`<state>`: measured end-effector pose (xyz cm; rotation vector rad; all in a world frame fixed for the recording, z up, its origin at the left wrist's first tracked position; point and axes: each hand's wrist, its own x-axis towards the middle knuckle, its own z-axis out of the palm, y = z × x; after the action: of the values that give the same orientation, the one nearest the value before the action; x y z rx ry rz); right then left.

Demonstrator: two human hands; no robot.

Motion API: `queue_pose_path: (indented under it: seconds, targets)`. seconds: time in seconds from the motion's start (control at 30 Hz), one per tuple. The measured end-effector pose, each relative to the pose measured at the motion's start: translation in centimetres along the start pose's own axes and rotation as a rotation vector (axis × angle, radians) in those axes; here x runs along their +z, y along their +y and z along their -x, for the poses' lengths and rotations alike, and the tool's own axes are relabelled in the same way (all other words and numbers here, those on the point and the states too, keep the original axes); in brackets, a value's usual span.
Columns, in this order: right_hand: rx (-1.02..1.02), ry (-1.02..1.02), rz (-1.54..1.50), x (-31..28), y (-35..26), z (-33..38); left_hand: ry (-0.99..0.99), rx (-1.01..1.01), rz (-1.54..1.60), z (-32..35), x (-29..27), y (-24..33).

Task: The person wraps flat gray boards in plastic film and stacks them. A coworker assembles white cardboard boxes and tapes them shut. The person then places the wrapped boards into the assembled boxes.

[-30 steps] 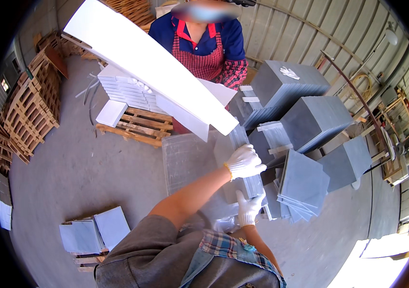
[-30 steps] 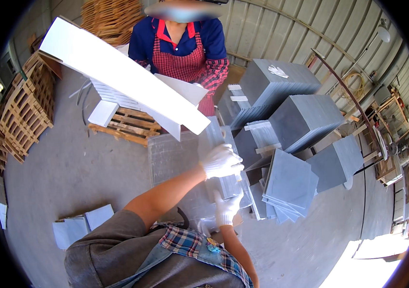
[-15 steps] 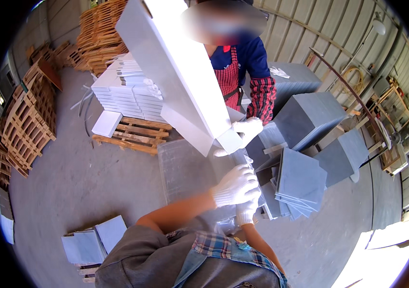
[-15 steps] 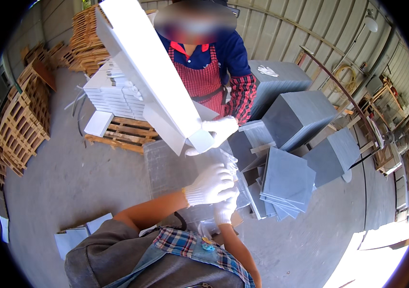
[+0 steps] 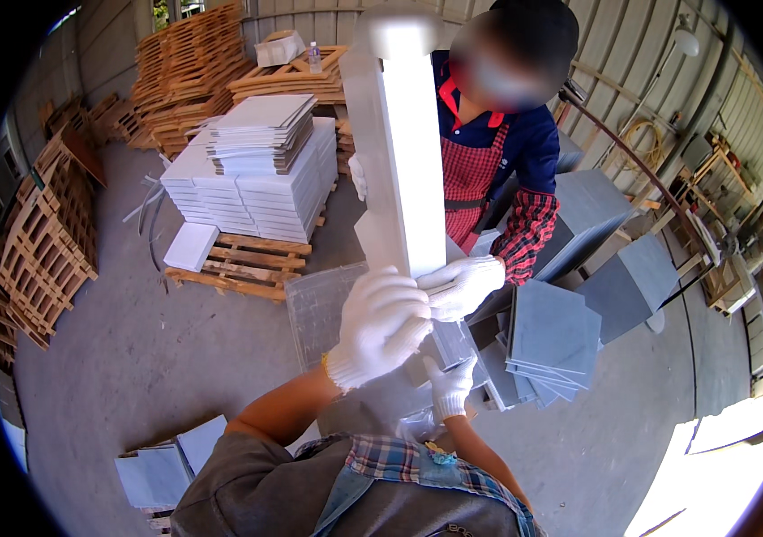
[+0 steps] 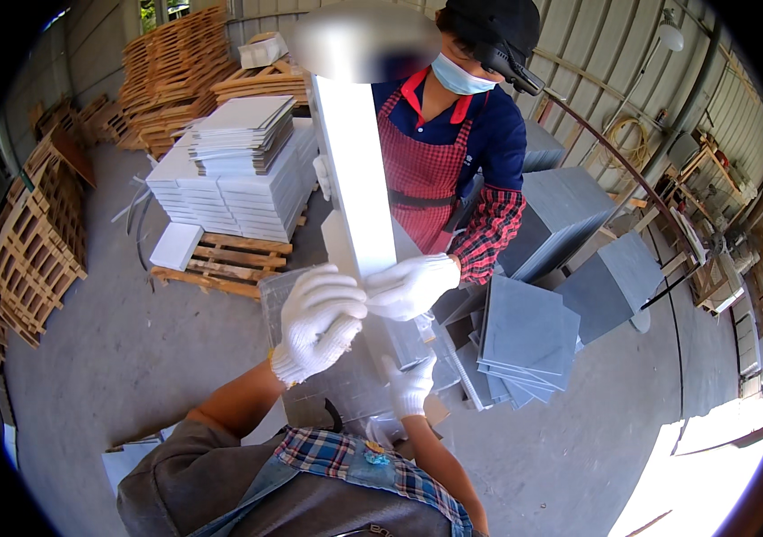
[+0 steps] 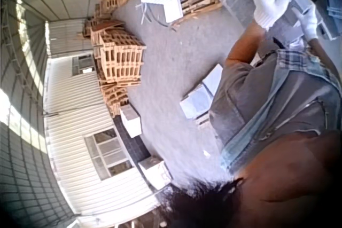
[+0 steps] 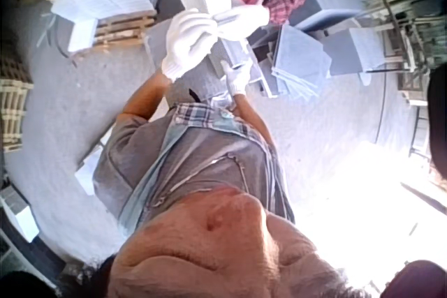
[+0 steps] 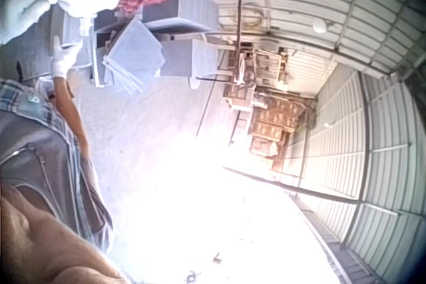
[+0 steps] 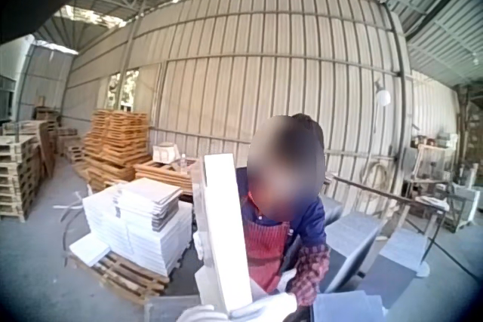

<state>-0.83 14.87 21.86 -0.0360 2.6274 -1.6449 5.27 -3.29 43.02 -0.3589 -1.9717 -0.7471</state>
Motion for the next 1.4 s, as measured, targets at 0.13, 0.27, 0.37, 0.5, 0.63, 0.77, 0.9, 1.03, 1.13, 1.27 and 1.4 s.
queue_pose_path:
  seconds: [0.13,0.27,0.37,0.5,0.63,0.77,0.9,1.03,1.13,1.27,1.4]
  targets:
    - [0.078,-0.033,0.008,-0.5,-2.3,0.8,0.150,-0.045,-0.086,-1.6,-1.3,-1.1]
    - [-0.113,0.047,-0.082,0.0,-0.7,0.5,0.213,0.002,-0.138,-2.9,-1.6,-1.9]
    - [-0.315,0.087,0.215,0.2,1.2,-0.3,0.293,-0.018,-0.167,-4.2,-1.2,-2.1]
    - [-1.018,0.416,0.093,-0.9,1.1,-4.9,0.352,0.035,-0.168,-6.6,-1.0,-2.4]
    - [-2.241,-0.165,-0.415,-4.3,-5.2,-13.6,0.176,0.186,-0.256,-11.0,0.2,-3.3]
    - [-2.216,-0.192,-0.293,-5.0,-6.2,-15.0,-0.012,0.281,-0.232,-14.7,2.8,-4.7]
    - [-2.163,-0.204,-0.164,-5.7,-5.4,-15.8,-0.096,0.295,-0.300,-16.8,1.3,-5.0]
    - [-2.118,-0.225,-0.063,-5.5,-3.9,-16.6,-0.149,0.329,-0.153,-17.9,1.7,-5.7]
    - [-2.085,-0.242,0.028,-5.6,-3.5,-17.0,-0.229,0.266,-0.005,-18.5,1.8,-5.4]
    - [-2.032,-0.270,0.125,-6.3,-7.2,-15.7,-0.371,0.174,0.041,-19.0,0.8,-4.8]
    - [-1.995,-0.292,0.227,-5.9,-7.4,-15.5,-0.399,0.191,0.023,-18.8,0.3,-5.0]
